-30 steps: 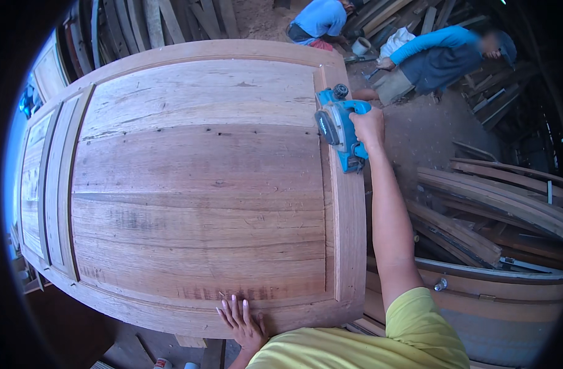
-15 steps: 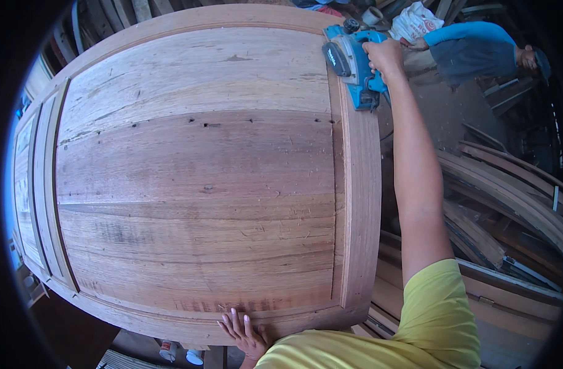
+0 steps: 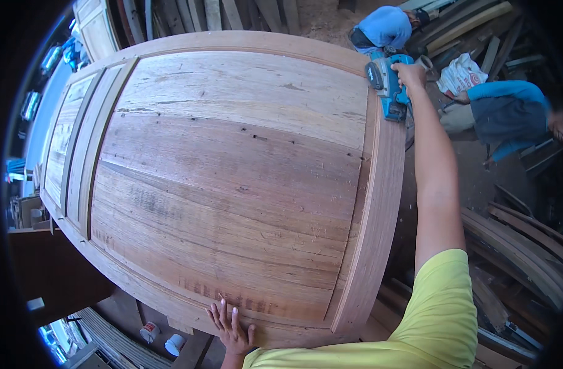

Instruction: The person uses an electric power sander to smooth the surface and edges of a large wooden door, moving the tool in long strokes across the wood and occasionally checking the surface by hand.

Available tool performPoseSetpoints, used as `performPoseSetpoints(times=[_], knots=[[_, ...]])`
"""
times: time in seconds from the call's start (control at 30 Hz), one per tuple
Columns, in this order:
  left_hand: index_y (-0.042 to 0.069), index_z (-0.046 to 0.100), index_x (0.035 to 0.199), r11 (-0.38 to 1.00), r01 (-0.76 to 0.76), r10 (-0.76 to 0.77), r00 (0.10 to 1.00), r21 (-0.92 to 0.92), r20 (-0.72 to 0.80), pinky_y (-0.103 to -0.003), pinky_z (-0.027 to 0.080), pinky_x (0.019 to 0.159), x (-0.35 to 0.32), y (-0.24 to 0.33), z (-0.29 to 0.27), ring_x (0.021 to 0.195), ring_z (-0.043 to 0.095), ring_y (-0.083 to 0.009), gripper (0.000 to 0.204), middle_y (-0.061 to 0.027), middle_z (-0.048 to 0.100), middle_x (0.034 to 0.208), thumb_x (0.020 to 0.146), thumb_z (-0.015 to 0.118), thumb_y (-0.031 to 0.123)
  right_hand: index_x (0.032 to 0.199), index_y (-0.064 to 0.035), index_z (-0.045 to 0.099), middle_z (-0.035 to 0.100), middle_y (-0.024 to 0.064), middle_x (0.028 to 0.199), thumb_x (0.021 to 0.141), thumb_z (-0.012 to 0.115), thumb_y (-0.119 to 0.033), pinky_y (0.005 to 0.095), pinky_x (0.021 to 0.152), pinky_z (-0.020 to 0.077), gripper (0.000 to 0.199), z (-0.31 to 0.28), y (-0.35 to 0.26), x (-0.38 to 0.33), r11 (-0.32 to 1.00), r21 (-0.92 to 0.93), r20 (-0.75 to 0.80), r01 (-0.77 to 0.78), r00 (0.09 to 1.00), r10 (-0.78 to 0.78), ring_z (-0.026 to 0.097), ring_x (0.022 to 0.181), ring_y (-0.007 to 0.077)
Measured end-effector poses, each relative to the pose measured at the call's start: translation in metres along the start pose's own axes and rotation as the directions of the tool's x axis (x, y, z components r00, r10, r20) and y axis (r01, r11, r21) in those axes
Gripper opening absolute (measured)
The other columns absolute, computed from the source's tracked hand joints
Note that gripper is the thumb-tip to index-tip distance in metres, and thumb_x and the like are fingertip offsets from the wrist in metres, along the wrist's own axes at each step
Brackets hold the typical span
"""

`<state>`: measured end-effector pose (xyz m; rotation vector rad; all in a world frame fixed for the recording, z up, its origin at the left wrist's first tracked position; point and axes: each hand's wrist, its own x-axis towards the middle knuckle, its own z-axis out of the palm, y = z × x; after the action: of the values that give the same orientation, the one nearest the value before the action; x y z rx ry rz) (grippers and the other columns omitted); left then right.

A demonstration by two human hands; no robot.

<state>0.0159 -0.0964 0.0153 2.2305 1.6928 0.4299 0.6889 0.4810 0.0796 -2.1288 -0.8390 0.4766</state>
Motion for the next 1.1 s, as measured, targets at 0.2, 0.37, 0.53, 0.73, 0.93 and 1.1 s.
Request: performPoseSetpoints(times=[0.2, 0.37, 0.53, 0.73, 0.93, 1.1], knots=[[0.014, 0.038, 0.168, 0.998, 0.052, -0.051, 0.998, 0.025, -0.03, -0.072, 0.013, 0.133, 0.004, 0.006, -0.002, 0.164, 0.022, -0.0532, 0.078, -0.0236, 0.033, 0.175, 0.104, 0.061, 0.052, 0.079, -0.0053, 0.071, 0.06, 0.0015, 0.062, 0.09, 0.082, -0.012, 0.0329, 0.046, 0.0404, 0.017, -0.075, 0.037, -0.127, 0.927, 0.374, 0.162, 0.002, 0.984, -0.067, 0.054, 0.048, 0.0123], [0.014, 0.033, 0.172, 0.996, 0.031, -0.026, 0.998, 0.085, -0.059, -0.068, 0.01, 0.135, 0.004, 0.007, -0.004, 0.166, 0.018, -0.0514, 0.083, -0.0211, 0.029, 0.178, 0.102, 0.064, 0.048, 0.095, -0.0042, 0.074, 0.057, -0.0029, 0.063, 0.093, 0.081, -0.009, 0.0259, 0.043, 0.0376, 0.009, -0.183, 0.078, -0.304, 0.856, 0.515, 0.157, -0.046, 0.987, -0.041, 0.05, 0.046, 0.0076], [0.012, 0.029, 0.174, 0.992, 0.031, -0.016, 0.992, 0.123, -0.123, -0.063, 0.009, 0.137, 0.001, 0.008, 0.002, 0.168, 0.016, -0.0469, 0.089, -0.0203, 0.027, 0.179, 0.101, 0.066, 0.048, 0.101, -0.0045, 0.075, 0.058, -0.0017, 0.064, 0.094, 0.081, -0.01, 0.0269, 0.045, 0.0396, 0.01, -0.251, 0.131, -0.461, 0.835, 0.541, 0.093, -0.105, 0.994, 0.065, 0.051, 0.046, 0.0092], [0.018, 0.027, 0.176, 0.991, 0.097, -0.074, 0.97, 0.089, -0.23, -0.061, 0.008, 0.137, -0.005, 0.01, 0.011, 0.169, 0.012, -0.0451, 0.091, -0.0215, 0.025, 0.179, 0.101, 0.067, 0.053, 0.097, -0.0053, 0.073, 0.057, -0.0019, 0.066, 0.095, 0.08, -0.013, 0.028, 0.046, 0.0427, 0.011, -0.285, 0.182, -0.53, 0.802, 0.579, 0.158, -0.148, 0.985, 0.067, 0.052, 0.047, 0.0092], [0.022, 0.032, 0.174, 0.941, 0.328, -0.295, 0.919, 0.089, -0.261, -0.063, 0.005, 0.136, -0.032, 0.077, 0.03, 0.169, 0.009, -0.0462, 0.088, -0.0226, 0.022, 0.179, 0.101, 0.068, 0.056, 0.087, -0.006, 0.066, 0.057, 0.0008, 0.067, 0.097, 0.077, -0.014, 0.0302, 0.045, 0.0445, 0.018, -0.298, 0.195, -0.495, 0.756, 0.616, 0.241, -0.221, 0.967, 0.085, 0.054, 0.047, 0.0122], [0.024, 0.032, 0.174, 0.917, 0.393, -0.397, 0.915, -0.065, -0.065, -0.066, 0.001, 0.134, -0.025, 0.199, 0.061, 0.169, 0.001, -0.0493, 0.089, -0.0268, 0.011, 0.181, 0.101, 0.069, 0.058, 0.086, -0.0068, 0.061, 0.057, 0.0028, 0.07, 0.097, 0.077, -0.015, 0.0327, 0.047, 0.0479, 0.021, -0.275, 0.209, -0.417, 0.696, 0.639, 0.288, -0.326, 0.941, 0.176, 0.057, 0.051, 0.0148]])
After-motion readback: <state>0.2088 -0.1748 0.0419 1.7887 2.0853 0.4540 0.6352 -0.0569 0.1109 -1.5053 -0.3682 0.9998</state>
